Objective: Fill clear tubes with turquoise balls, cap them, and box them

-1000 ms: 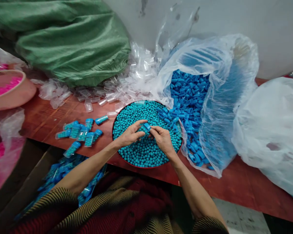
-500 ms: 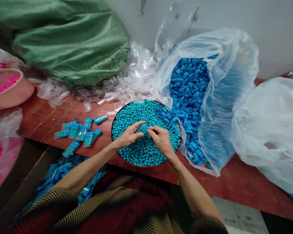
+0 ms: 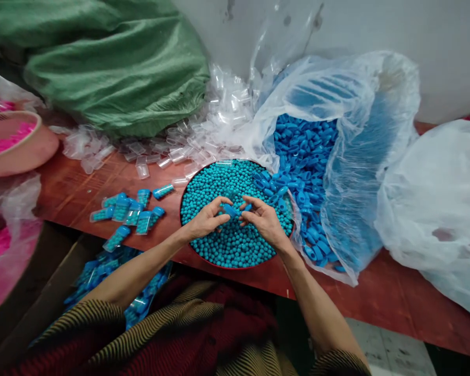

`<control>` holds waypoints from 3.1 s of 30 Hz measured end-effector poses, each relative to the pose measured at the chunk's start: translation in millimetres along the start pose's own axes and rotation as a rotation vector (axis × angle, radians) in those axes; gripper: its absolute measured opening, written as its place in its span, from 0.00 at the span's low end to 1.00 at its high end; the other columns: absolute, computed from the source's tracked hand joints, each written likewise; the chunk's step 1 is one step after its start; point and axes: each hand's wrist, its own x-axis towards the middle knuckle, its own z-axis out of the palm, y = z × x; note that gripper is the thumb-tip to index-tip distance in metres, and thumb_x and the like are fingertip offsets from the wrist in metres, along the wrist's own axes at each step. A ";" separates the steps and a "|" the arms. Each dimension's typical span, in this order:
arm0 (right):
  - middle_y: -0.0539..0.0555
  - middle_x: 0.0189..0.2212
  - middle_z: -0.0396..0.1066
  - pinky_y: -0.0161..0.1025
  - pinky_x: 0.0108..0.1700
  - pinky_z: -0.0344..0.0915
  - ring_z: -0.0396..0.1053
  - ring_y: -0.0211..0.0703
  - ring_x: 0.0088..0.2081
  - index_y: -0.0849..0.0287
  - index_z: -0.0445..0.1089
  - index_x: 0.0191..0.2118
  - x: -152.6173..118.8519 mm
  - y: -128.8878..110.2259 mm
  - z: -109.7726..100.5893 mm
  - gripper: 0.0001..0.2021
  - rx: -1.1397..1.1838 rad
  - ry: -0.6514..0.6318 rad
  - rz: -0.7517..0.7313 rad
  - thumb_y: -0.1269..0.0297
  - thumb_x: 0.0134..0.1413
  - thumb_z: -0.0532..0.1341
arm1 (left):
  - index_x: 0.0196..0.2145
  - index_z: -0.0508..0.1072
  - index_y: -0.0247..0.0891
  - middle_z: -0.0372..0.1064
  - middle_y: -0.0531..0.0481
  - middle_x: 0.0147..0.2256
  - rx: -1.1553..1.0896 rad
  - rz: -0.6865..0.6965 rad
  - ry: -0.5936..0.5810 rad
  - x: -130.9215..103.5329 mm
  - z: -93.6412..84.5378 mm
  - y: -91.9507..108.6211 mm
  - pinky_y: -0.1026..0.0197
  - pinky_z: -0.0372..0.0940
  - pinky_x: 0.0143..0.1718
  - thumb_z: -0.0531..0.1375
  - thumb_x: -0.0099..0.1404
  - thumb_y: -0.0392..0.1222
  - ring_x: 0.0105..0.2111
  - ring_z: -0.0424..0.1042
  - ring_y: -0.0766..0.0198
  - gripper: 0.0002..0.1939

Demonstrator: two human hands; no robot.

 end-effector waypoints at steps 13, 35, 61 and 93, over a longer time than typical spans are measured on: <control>0.71 0.51 0.62 0.50 0.37 0.70 0.68 0.60 0.47 0.66 0.44 0.64 -19.9 -0.6 39.9 0.45 -0.930 0.032 -0.391 0.50 0.46 0.64 | 0.50 0.62 0.37 0.66 0.49 0.42 -0.021 0.180 0.215 -0.6 20.4 3.0 0.62 0.61 0.42 0.55 0.59 0.38 0.37 0.65 0.65 0.20; 0.61 0.40 0.73 0.41 0.42 0.63 0.69 0.49 0.41 0.62 0.68 0.48 24.2 8.3 -11.7 0.15 -1.214 0.352 -0.330 0.63 0.60 0.51 | 0.53 0.64 0.39 0.69 0.47 0.44 0.757 -0.199 0.551 -100.4 -111.2 -8.8 0.55 0.62 0.47 0.52 0.62 0.50 0.43 0.68 0.56 0.23; 0.58 0.33 0.69 0.39 0.36 0.53 0.62 0.47 0.35 0.63 0.66 0.48 8.6 35.1 -22.1 0.14 -1.525 0.025 -0.353 0.66 0.60 0.51 | 0.44 0.67 0.41 0.68 0.49 0.40 0.999 0.056 0.341 47.0 1.8 -21.1 0.61 0.63 0.41 0.55 0.64 0.42 0.40 0.69 0.60 0.10; 0.50 0.25 0.73 0.37 0.31 0.65 0.69 0.40 0.25 0.58 0.73 0.40 28.2 7.0 7.9 0.13 -0.379 0.178 -0.096 0.59 0.52 0.57 | 0.51 0.60 0.36 0.62 0.52 0.31 0.027 -0.013 0.079 42.0 -7.4 -11.3 0.65 0.64 0.22 0.51 0.61 0.40 0.23 0.64 0.69 0.20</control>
